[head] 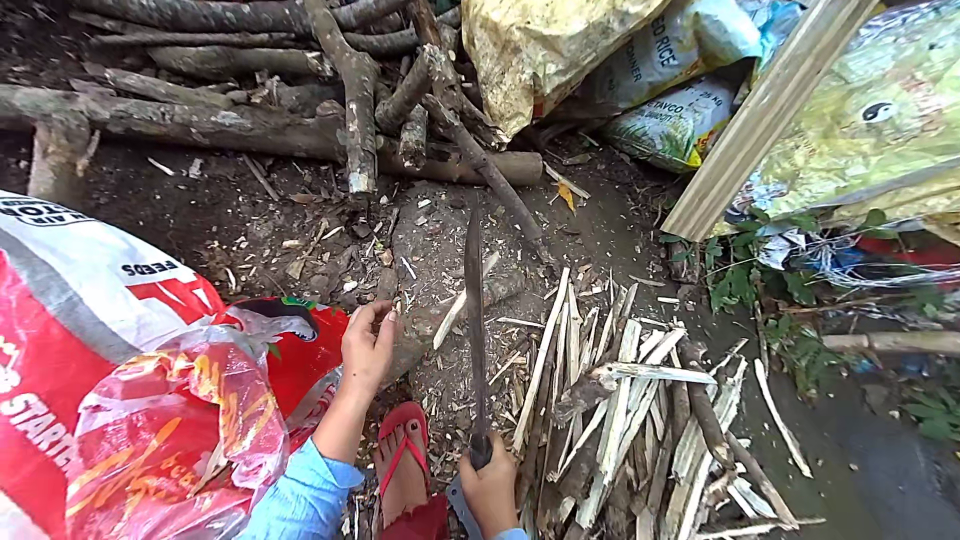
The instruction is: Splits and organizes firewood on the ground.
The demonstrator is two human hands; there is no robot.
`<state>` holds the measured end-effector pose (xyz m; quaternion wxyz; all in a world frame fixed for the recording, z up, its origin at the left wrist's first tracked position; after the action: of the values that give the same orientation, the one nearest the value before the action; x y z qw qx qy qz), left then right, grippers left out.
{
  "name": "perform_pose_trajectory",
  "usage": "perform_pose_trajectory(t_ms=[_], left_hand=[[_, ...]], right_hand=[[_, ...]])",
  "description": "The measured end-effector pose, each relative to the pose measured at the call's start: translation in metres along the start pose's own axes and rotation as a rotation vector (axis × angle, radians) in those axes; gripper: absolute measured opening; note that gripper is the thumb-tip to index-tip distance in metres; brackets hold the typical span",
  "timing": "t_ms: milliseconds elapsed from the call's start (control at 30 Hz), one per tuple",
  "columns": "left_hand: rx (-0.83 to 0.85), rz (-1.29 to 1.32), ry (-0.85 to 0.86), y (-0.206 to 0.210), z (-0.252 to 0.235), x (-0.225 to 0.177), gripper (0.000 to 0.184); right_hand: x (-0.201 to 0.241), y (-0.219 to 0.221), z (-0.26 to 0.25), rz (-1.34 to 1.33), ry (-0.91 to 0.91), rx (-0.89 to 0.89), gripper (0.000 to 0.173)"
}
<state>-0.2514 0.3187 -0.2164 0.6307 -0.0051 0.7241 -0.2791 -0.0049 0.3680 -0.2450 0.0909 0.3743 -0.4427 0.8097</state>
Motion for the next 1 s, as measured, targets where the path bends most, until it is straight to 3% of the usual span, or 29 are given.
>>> perform_pose_trajectory(t_ms=[100, 233, 300, 367, 467, 600, 667, 767, 900, 1000], left_hand=[[0.151, -0.11, -0.115, 0.005, 0.002, 0.012, 0.029], [0.504, -0.329, -0.327, 0.029, -0.001, 0.023, 0.038], [0.549, -0.359, -0.342, 0.04, 0.002, 0.029, 0.039], [0.498, -0.313, -0.312, 0.045, 0.002, 0.019, 0.037], [0.262, -0.149, -0.122, 0.03, 0.005, 0.0, 0.032], [-0.014, 0.019, 0.005, 0.006, -0.003, -0.001, 0.032], [-0.056, 0.027, -0.005, 0.0, -0.007, 0.006, 0.031], [0.098, -0.09, -0.132, 0.002, -0.004, 0.016, 0.03], [0.471, -0.316, -0.324, 0.022, 0.001, 0.029, 0.038], [0.554, -0.365, -0.338, 0.047, 0.002, 0.035, 0.039]], right_hand=[[-0.022, 0.025, -0.023, 0.212, 0.38, 0.35, 0.052], [-0.032, 0.03, -0.029, 0.208, 0.392, 0.375, 0.051], [-0.031, 0.029, -0.028, 0.157, 0.38, 0.393, 0.05], [-0.031, 0.021, -0.03, 0.06, 0.308, 0.349, 0.043], [-0.017, 0.0, -0.021, -0.025, 0.197, 0.255, 0.039], [0.005, -0.01, -0.002, -0.089, -0.117, -0.086, 0.038], [0.0, 0.004, -0.004, -0.014, -0.051, -0.073, 0.039], [-0.028, 0.028, -0.024, 0.209, 0.373, 0.36, 0.051], [-0.036, 0.034, -0.021, 0.182, 0.393, 0.386, 0.051], [-0.043, 0.036, -0.027, 0.097, 0.37, 0.397, 0.051]])
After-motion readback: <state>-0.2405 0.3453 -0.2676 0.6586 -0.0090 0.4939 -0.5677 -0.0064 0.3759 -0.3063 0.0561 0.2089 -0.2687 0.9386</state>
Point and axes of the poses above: each hand's wrist, its own z-axis away from the middle knuckle, its own y-axis out of the palm, x = y × z, the point moved 2 cm from there along -z, towards the middle knuckle, and after that the axes turned 6 degrees about -y, right-handed, at the moved point
